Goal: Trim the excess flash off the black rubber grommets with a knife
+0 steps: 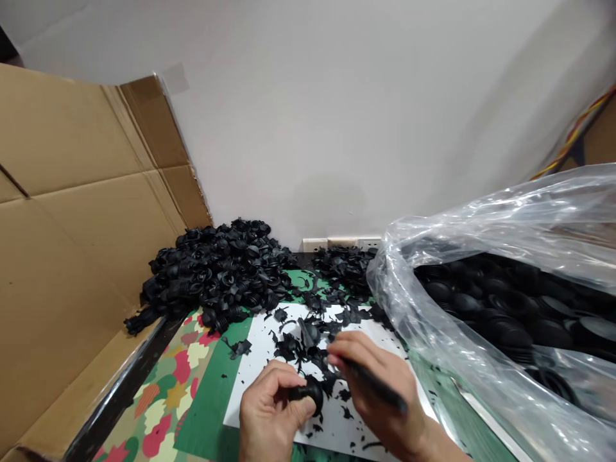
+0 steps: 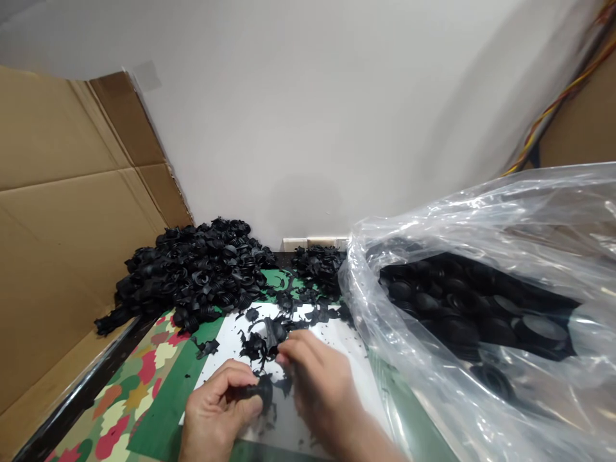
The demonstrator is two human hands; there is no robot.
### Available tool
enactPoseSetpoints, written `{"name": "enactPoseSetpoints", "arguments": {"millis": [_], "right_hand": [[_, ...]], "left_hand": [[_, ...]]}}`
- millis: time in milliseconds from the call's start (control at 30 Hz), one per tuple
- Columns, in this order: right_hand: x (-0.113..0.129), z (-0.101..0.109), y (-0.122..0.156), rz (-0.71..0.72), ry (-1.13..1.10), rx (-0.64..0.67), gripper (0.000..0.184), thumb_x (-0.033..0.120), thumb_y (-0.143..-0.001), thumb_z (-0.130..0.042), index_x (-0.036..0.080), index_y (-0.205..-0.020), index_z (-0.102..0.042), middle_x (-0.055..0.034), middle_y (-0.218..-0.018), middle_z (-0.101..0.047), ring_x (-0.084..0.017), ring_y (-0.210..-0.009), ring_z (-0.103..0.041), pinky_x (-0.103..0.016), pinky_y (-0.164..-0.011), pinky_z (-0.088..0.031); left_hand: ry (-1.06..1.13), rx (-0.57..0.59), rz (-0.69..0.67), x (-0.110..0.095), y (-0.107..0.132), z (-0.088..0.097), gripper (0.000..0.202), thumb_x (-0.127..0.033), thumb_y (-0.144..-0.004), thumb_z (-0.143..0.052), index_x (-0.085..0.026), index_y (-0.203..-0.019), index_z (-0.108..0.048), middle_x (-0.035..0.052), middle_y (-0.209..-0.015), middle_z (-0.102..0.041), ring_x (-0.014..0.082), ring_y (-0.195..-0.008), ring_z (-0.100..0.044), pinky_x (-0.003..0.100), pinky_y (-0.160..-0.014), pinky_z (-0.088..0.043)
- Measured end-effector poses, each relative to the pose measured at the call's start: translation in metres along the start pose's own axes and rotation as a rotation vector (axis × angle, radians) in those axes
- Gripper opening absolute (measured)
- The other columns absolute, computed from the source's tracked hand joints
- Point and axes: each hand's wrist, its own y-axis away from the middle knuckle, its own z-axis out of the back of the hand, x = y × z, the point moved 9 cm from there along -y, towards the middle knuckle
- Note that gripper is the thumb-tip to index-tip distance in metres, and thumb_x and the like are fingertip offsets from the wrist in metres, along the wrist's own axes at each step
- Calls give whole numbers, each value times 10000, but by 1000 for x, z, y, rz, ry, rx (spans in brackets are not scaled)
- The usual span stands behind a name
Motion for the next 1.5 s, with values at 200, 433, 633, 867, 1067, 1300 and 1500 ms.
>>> {"name": "enactPoseSetpoints", "arguments": {"millis": [200,433,633,867,1067,1300,1500], "right_hand": [[-60,0,10,-563,-376,-19,148,338,-788,-614,193,-767,-632,10,-555,-615,-156,-498,-588,-261,-489,-464],[-55,-25,18,-697,-678,98,194,356,-735,-676,168,-766,-641,14,-611,-586,-131,-533,-577,-241,-523,-439],[-38,-33,17,-641,-758,157,164,330,-739,-682,169,-755,-650,9,-667,-569,-119,-550,-564,-231,-520,-431],[-32,-38,18,-588,-704,185,163,334,-775,-647,171,-779,-636,1,-625,-586,-144,-566,-580,-254,-550,-460],[-19,-27,11,-341,-487,156,75,248,-803,-608,181,-783,-637,-24,-691,-606,-152,-604,-589,-251,-559,-465],[13,-31,10,10,-195,190,153,87,-813,-483,180,-828,-604,-46,-727,-613,-145,-616,-598,-223,-542,-468],[-46,6,4,-396,-149,-96,155,294,-824,-554,175,-752,-622,-16,-586,-605,-148,-473,-552,-247,-440,-445]], "left_hand": [[23,-53,23,-4,-1,2,113,-96,-545,-714,-180,-620,-697,8,-656,-592,155,-630,-529,213,-539,-431],[17,-56,22,-2,-2,4,129,-86,-542,-710,-182,-628,-696,2,-657,-593,151,-640,-537,209,-564,-426],[9,-66,37,2,-1,4,160,-44,-532,-689,-177,-621,-688,-9,-652,-578,132,-596,-533,196,-528,-413],[37,-37,50,5,-2,2,168,-40,-529,-720,-174,-625,-688,-8,-648,-568,138,-596,-543,199,-522,-429],[2,-41,54,8,-2,2,156,-69,-531,-756,-180,-609,-680,-17,-635,-559,120,-568,-515,183,-493,-406],[-33,24,45,7,-3,1,129,-129,-518,-786,-164,-591,-686,-6,-608,-547,137,-573,-510,204,-505,-412],[14,-69,47,3,0,5,168,-51,-520,-702,-181,-626,-682,-7,-678,-587,129,-601,-526,192,-532,-415]]}}
